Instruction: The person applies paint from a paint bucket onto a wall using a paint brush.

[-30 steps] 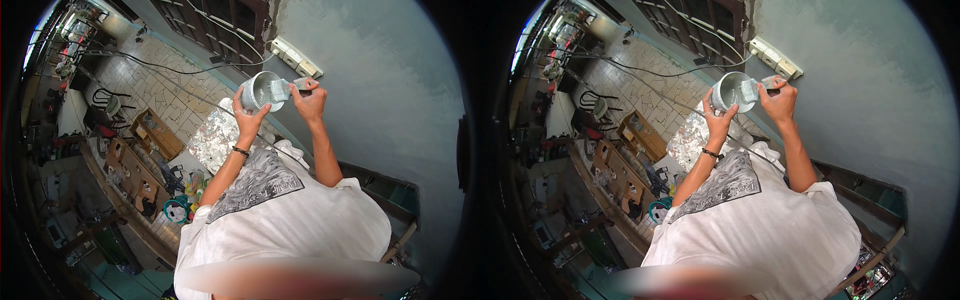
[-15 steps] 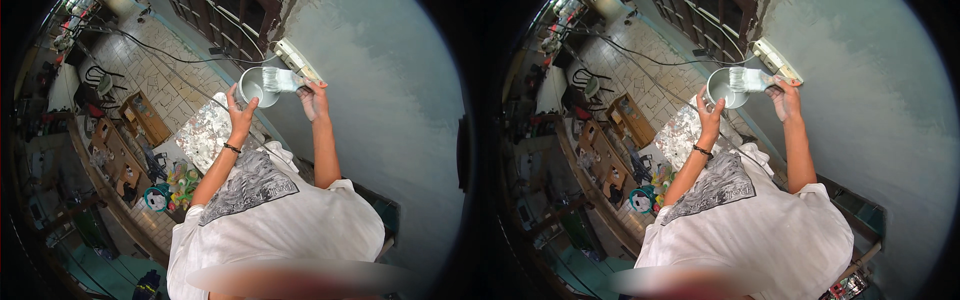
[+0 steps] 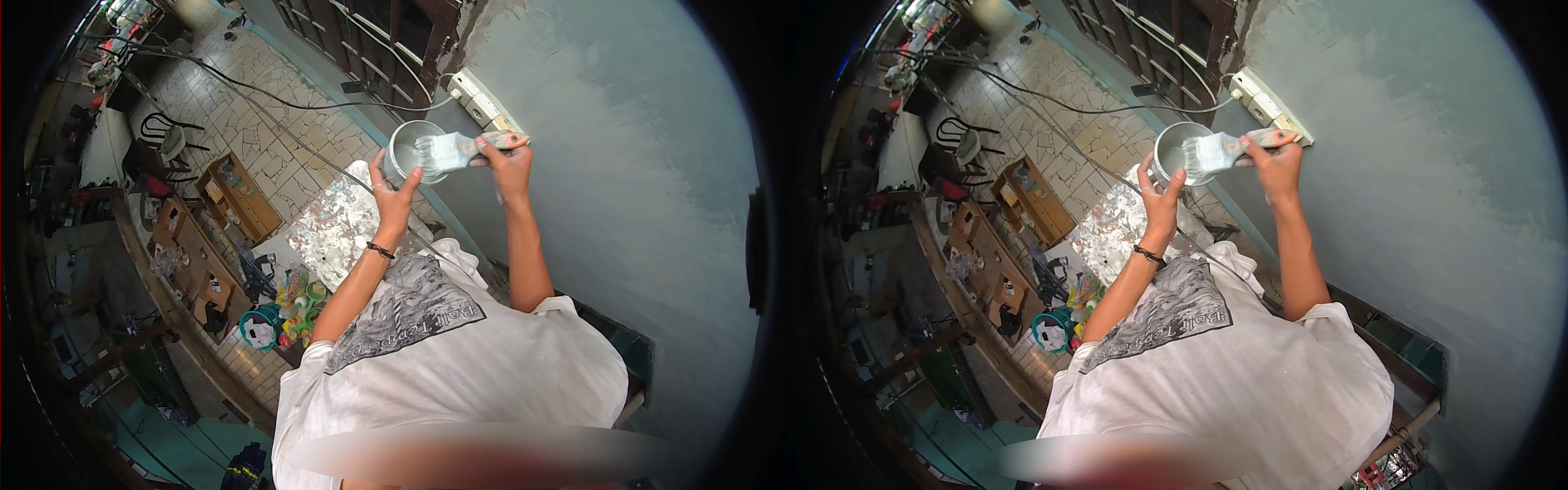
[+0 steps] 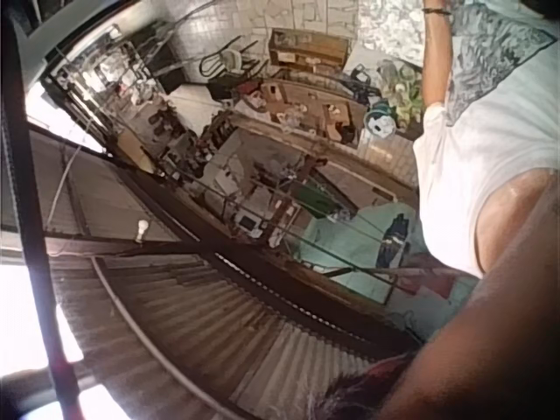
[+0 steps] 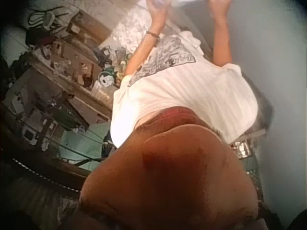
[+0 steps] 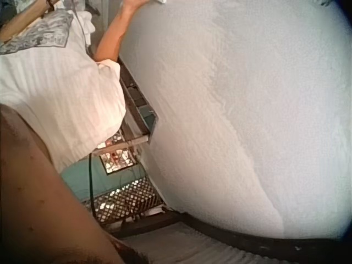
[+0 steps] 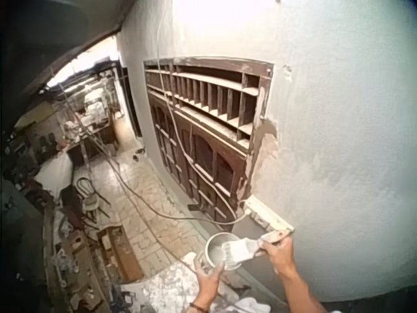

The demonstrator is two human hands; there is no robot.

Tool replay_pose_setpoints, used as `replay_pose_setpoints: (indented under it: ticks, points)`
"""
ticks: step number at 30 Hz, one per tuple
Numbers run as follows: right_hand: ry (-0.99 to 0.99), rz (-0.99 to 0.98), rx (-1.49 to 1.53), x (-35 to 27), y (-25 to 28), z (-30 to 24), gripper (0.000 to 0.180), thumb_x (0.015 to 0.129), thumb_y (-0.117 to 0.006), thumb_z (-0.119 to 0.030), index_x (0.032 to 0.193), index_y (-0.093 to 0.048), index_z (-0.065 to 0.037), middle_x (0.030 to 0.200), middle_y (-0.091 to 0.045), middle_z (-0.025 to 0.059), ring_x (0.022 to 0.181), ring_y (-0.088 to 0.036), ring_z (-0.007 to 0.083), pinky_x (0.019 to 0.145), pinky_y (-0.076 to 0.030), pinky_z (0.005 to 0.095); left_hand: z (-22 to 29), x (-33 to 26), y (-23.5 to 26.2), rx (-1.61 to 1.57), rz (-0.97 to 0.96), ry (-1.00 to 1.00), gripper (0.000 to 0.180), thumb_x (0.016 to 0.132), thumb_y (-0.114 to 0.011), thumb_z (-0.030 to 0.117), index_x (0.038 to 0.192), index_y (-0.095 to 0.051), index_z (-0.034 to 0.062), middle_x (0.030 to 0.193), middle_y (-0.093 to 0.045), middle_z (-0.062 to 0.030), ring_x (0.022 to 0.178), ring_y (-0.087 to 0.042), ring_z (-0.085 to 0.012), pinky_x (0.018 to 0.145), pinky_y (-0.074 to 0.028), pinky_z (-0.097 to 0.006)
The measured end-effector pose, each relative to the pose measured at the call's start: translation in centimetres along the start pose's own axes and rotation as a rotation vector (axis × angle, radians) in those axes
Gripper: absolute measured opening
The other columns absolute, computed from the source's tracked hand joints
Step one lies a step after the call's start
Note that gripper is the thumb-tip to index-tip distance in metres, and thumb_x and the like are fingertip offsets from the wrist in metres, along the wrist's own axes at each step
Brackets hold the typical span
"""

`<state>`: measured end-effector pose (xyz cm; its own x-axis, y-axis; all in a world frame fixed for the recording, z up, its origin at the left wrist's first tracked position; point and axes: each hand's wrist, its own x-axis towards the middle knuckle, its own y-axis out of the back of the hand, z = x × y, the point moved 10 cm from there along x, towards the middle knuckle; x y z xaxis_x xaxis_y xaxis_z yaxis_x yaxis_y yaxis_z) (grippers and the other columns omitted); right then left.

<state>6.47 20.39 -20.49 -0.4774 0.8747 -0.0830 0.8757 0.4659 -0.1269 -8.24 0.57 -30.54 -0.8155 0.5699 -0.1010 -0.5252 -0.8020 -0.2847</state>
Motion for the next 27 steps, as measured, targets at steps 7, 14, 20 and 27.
replay_pose_setpoints:
  ticks: [7,14,20,27]
  points:
    - [-0.062,0.055,0.412,6.6,4.8,0.6,0.024,0.095,-0.071,-0.006,0.111,-0.060,0.007,0.100,-0.072,0.0186,0.083,-0.074,0.0264,0.071,-0.065,0.0376,-0.7,-0.2,0.4,-0.213,0.027,0.171,0.086,0.090,-0.083,0.032,0.155,-0.031,0.0099,0.141,-0.047,-0.0192,0.128,-0.053,-0.0264,0.102,-0.049,-0.039]
    - [0.675,0.149,-0.889,17.4,5.5,-7.7,0.034,0.083,-0.086,-0.023,0.092,-0.070,0.005,0.083,-0.074,0.0136,0.075,-0.074,0.0249,0.074,-0.059,0.0389,-1.1,-0.7,1.6,-0.233,0.064,0.195,0.086,0.091,-0.082,0.035,0.156,-0.031,0.0114,0.135,-0.050,-0.0204,0.122,-0.057,-0.0258,0.098,-0.051,-0.039]
    - [0.730,-0.151,-1.074,23.9,-0.3,-2.4,0.031,0.082,-0.083,-0.026,0.093,-0.074,0.001,0.082,-0.073,0.0200,0.078,-0.073,0.0372,0.076,-0.056,0.0439,-1.2,-0.8,2.0,-0.219,0.082,0.154,0.090,0.087,-0.084,0.039,0.155,-0.032,0.0109,0.133,-0.051,-0.0202,0.122,-0.057,-0.0266,0.100,-0.050,-0.039]
    - [0.586,-0.199,-1.287,26.1,-2.6,1.9,0.024,0.086,-0.077,-0.024,0.096,-0.073,-0.003,0.083,-0.073,0.0233,0.083,-0.071,0.0439,0.080,-0.056,0.0497,-0.8,-1.3,2.2,-0.204,0.078,0.101,0.090,0.087,-0.083,0.038,0.155,-0.032,0.0098,0.132,-0.050,-0.0202,0.122,-0.056,-0.0270,0.102,-0.048,-0.039]
